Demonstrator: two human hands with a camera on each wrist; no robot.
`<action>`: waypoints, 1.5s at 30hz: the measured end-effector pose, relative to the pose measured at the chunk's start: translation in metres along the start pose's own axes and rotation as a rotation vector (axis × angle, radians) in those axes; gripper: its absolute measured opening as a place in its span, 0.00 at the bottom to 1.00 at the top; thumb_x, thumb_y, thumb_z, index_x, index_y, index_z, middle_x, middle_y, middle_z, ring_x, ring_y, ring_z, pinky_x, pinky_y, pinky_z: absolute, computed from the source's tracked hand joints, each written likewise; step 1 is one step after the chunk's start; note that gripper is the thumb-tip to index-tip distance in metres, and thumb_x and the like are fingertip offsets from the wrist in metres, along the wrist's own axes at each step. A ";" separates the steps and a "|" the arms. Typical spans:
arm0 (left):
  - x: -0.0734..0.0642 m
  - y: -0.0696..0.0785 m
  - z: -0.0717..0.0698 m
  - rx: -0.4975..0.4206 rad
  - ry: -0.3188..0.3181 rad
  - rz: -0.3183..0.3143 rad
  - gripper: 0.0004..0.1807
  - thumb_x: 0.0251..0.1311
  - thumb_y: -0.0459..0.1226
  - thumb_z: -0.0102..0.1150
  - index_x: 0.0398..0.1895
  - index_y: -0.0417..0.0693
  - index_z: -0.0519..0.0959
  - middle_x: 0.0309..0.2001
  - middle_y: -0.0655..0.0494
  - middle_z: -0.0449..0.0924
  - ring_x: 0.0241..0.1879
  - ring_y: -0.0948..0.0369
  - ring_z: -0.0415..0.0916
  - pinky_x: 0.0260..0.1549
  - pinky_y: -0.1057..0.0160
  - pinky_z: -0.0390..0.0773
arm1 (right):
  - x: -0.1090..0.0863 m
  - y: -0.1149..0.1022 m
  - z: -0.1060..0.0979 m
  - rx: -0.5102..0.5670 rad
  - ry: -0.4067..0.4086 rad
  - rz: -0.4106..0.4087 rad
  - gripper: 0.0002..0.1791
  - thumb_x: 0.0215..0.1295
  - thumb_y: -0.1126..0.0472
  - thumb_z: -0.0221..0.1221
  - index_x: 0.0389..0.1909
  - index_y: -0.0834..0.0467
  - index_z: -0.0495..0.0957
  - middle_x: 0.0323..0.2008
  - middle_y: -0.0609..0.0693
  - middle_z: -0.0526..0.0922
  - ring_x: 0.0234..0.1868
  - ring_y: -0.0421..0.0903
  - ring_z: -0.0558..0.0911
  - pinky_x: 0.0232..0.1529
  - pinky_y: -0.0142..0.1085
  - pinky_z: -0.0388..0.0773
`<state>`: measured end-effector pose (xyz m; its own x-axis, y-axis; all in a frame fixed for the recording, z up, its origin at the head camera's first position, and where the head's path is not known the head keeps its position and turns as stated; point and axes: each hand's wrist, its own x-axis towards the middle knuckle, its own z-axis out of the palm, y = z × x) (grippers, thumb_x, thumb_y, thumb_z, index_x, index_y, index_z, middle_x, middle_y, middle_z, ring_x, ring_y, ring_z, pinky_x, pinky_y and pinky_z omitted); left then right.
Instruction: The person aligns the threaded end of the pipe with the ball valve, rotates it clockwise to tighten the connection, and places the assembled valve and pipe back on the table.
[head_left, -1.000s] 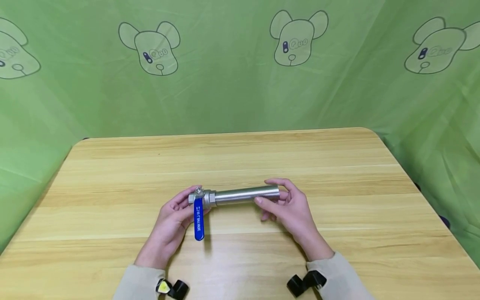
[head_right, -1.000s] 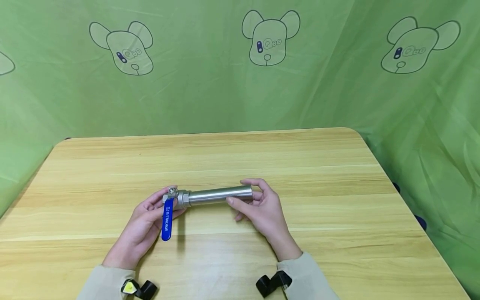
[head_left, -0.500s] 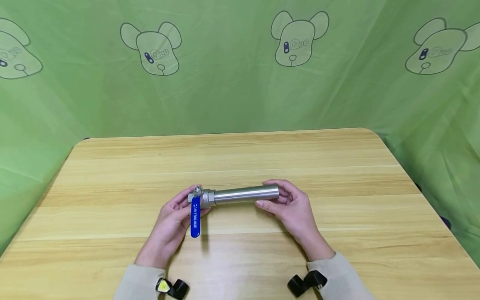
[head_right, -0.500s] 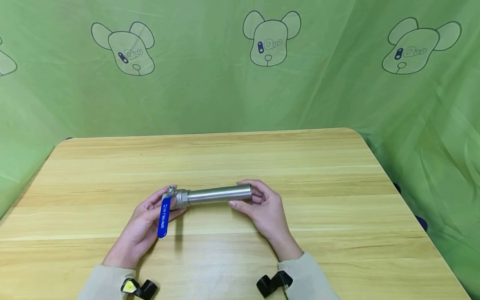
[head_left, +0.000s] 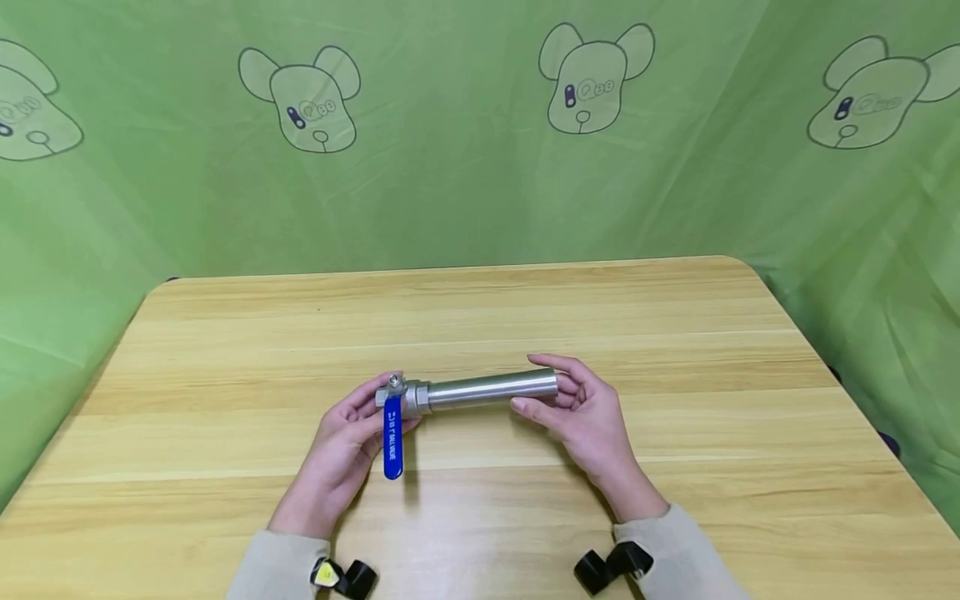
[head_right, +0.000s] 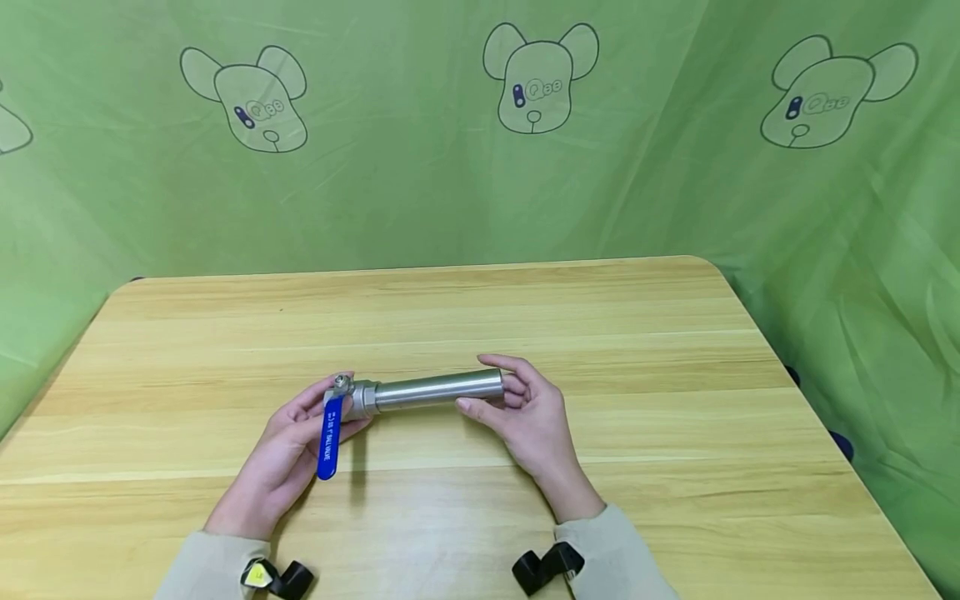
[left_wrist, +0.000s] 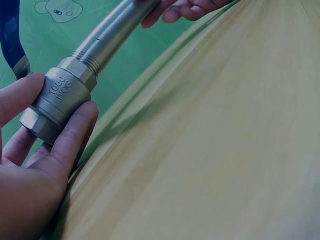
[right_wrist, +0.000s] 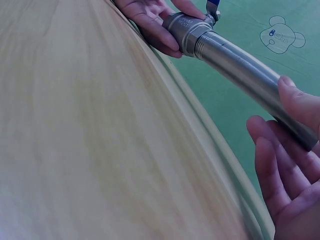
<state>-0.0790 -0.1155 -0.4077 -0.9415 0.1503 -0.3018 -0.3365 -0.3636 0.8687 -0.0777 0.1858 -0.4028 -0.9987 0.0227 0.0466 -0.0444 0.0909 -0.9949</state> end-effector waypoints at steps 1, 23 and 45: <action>0.000 0.000 0.000 0.003 0.002 0.000 0.35 0.69 0.20 0.52 0.80 0.38 0.65 0.69 0.49 0.80 0.61 0.63 0.84 0.66 0.59 0.86 | 0.000 0.000 0.000 0.020 -0.004 0.011 0.35 0.57 0.72 0.77 0.66 0.63 0.78 0.43 0.42 0.94 0.41 0.43 0.93 0.44 0.38 0.95; 0.002 -0.002 -0.003 0.020 0.007 0.000 0.33 0.70 0.22 0.58 0.78 0.37 0.68 0.69 0.43 0.79 0.60 0.58 0.86 0.65 0.58 0.87 | 0.003 -0.002 0.005 -0.008 0.030 0.149 0.20 0.63 0.63 0.77 0.49 0.64 0.79 0.30 0.43 0.92 0.21 0.45 0.88 0.31 0.39 0.93; 0.000 -0.001 -0.002 0.048 -0.022 0.002 0.35 0.67 0.23 0.62 0.78 0.38 0.69 0.62 0.51 0.86 0.57 0.58 0.87 0.64 0.59 0.87 | 0.000 -0.006 0.004 -0.076 0.113 0.189 0.21 0.66 0.53 0.76 0.49 0.65 0.85 0.29 0.54 0.91 0.23 0.46 0.89 0.33 0.39 0.94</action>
<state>-0.0786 -0.1170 -0.4096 -0.9411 0.1704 -0.2919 -0.3330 -0.3196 0.8871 -0.0772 0.1811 -0.3971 -0.9795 0.1577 -0.1255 0.1493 0.1495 -0.9774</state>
